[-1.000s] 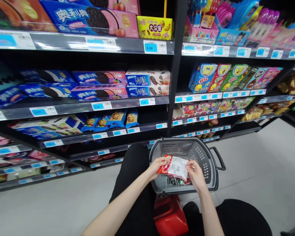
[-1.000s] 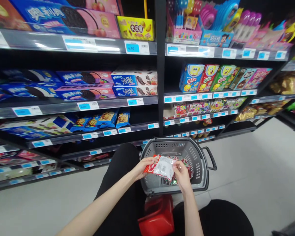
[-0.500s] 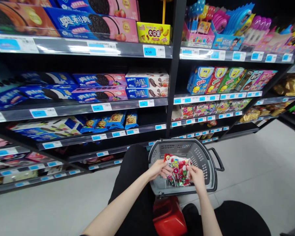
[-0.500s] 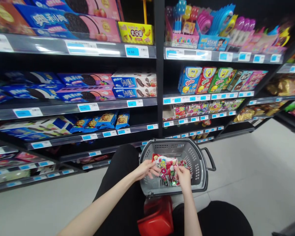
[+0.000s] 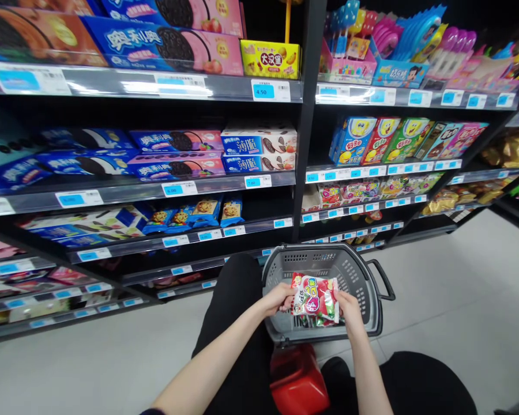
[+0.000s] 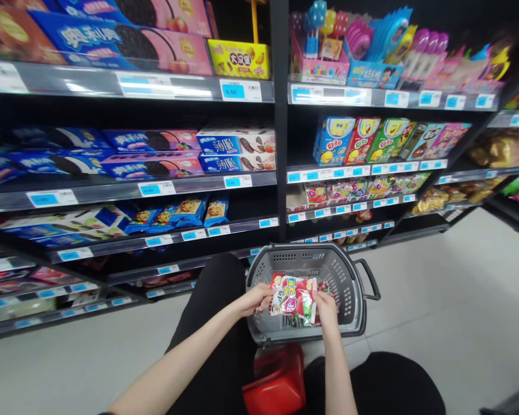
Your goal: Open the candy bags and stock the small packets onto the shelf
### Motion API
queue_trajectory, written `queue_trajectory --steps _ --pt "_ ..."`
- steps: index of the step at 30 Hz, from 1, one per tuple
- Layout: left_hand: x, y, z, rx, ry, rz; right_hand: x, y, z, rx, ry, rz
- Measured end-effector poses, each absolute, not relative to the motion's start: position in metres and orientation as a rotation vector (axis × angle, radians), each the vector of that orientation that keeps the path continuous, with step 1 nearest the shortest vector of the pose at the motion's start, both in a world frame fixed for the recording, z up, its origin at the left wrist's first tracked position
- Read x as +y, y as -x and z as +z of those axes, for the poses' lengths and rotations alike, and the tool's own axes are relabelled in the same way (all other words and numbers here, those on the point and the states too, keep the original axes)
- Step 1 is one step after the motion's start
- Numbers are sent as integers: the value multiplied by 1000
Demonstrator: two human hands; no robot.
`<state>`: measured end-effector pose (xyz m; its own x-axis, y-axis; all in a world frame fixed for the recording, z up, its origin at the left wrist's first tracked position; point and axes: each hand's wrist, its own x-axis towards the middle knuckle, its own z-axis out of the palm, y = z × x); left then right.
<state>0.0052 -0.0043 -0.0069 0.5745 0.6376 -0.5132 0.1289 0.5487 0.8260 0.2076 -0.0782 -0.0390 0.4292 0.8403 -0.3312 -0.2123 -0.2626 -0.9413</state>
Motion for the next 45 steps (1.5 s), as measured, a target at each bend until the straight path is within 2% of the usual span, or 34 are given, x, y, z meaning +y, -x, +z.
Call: queue_trajectory --steps 14,22,27,45 --pt "-5 -5 -6 934 -927 349 -79 -213 -32 -683 1541 1093" --pt "2 2 -2 765 -624 413 -82 -215 -23 -712 1461 1163" --pt "1 0 2 907 -723 551 -85 -209 -20 -651 1266 1274" --pt "0 -3 -5 842 -901 794 -81 -203 -23 -776 1380 1160"
